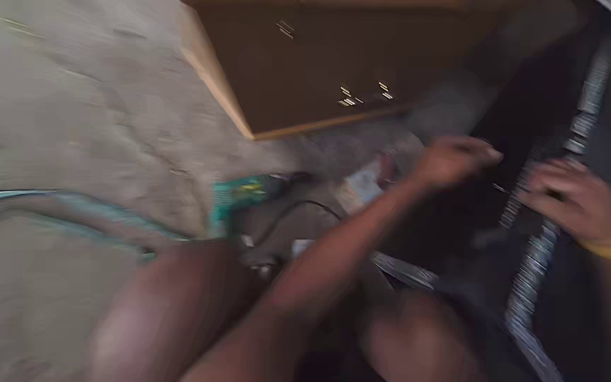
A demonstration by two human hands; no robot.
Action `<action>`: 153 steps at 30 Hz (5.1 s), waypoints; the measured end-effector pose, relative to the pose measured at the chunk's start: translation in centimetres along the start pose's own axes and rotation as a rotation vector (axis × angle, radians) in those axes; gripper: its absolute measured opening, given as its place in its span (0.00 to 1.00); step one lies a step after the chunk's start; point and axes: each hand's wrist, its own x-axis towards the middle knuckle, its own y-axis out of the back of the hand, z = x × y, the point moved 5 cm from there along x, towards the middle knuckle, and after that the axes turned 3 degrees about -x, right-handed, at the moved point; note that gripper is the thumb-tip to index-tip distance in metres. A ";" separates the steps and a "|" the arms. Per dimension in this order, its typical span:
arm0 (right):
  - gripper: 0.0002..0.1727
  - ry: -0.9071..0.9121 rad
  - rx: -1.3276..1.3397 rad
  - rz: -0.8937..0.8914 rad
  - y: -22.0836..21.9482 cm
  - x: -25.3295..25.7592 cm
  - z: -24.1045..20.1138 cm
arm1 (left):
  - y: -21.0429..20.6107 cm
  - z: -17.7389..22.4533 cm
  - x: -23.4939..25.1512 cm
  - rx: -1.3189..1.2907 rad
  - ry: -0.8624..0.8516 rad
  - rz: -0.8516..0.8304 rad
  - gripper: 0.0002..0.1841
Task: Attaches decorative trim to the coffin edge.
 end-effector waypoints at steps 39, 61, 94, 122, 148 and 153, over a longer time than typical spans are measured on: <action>0.13 -0.041 0.179 0.154 0.8 -2.5 3.1 | -5.7 -10.4 6.9 -0.123 0.813 -0.239 0.09; 0.15 -0.063 0.122 0.100 0.6 -2.1 3.2 | -4.8 -10.9 6.7 -0.144 0.671 -0.368 0.23; 0.16 -0.112 0.089 0.065 0.4 -2.1 3.8 | -5.9 -7.9 8.5 0.741 -0.078 -0.598 0.13; 0.17 -0.122 0.073 0.059 0.3 -2.0 3.7 | -5.3 -10.9 7.5 -0.017 0.561 -0.449 0.13; 0.17 -0.138 0.026 0.056 0.2 -1.8 3.3 | -5.7 -7.7 8.3 0.849 -0.302 -0.595 0.13; 0.17 -0.132 0.018 0.067 0.3 -1.6 2.8 | -5.3 -8.4 7.3 0.886 -0.584 -0.523 0.14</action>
